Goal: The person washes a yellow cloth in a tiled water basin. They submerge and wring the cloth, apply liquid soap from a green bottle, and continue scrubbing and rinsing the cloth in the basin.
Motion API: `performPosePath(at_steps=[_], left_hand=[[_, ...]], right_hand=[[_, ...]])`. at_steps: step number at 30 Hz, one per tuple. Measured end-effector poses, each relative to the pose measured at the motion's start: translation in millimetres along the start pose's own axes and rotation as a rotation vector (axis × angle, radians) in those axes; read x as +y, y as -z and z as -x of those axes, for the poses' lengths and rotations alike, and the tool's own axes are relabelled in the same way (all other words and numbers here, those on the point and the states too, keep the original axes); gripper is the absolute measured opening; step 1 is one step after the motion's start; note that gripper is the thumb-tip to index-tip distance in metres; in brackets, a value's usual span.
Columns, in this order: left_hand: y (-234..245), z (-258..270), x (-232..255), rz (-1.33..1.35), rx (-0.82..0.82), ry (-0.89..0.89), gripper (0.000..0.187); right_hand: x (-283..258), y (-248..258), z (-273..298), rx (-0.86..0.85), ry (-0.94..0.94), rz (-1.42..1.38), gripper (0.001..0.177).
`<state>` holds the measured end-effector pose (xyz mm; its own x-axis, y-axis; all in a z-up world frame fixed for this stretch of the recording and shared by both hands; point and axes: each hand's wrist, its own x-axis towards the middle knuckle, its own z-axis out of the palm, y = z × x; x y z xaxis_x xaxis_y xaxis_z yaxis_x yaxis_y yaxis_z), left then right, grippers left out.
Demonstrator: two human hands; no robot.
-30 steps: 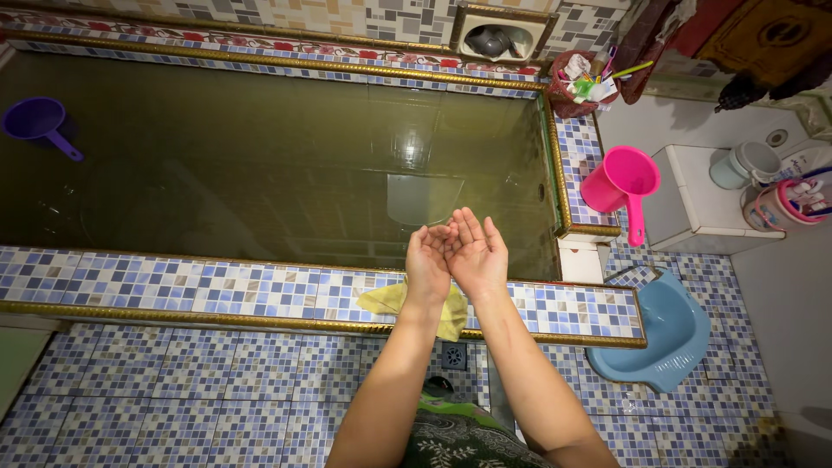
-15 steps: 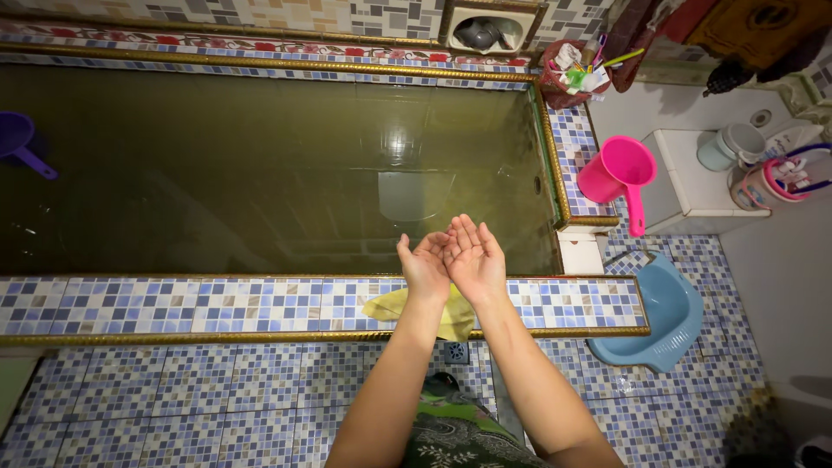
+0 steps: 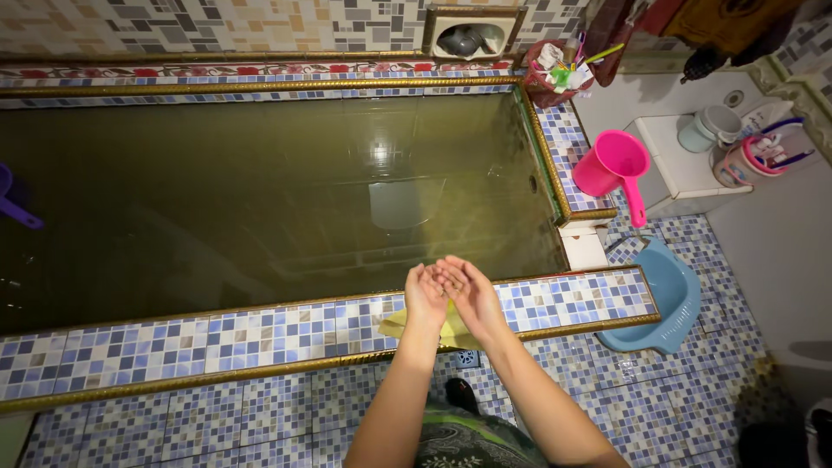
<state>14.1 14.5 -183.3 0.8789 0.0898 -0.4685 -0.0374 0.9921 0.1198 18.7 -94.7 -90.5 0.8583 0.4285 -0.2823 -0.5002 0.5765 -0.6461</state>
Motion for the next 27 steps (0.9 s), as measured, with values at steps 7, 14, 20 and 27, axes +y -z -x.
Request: performPosePath(at_steps=[7, 14, 20, 27], left_hand=[[34, -11, 11, -0.184, 0.12, 0.14, 0.039], [78, -49, 23, -0.251, 0.152, 0.078, 0.049], [48, -90, 68, -0.541, 0.296, -0.145, 0.053], [-12, -120, 120, -0.292, 0.34, -0.074, 0.046]], right_hand=[[5, 20, 50, -0.163, 0.287, 1.944, 0.077], [12, 93, -18, -0.193, 0.28, 1.965, 0.055], [-1, 87, -144, 0.021, -0.129, 1.027, 0.041], [-2, 73, -230, -0.302, 0.181, 1.476, 0.055]])
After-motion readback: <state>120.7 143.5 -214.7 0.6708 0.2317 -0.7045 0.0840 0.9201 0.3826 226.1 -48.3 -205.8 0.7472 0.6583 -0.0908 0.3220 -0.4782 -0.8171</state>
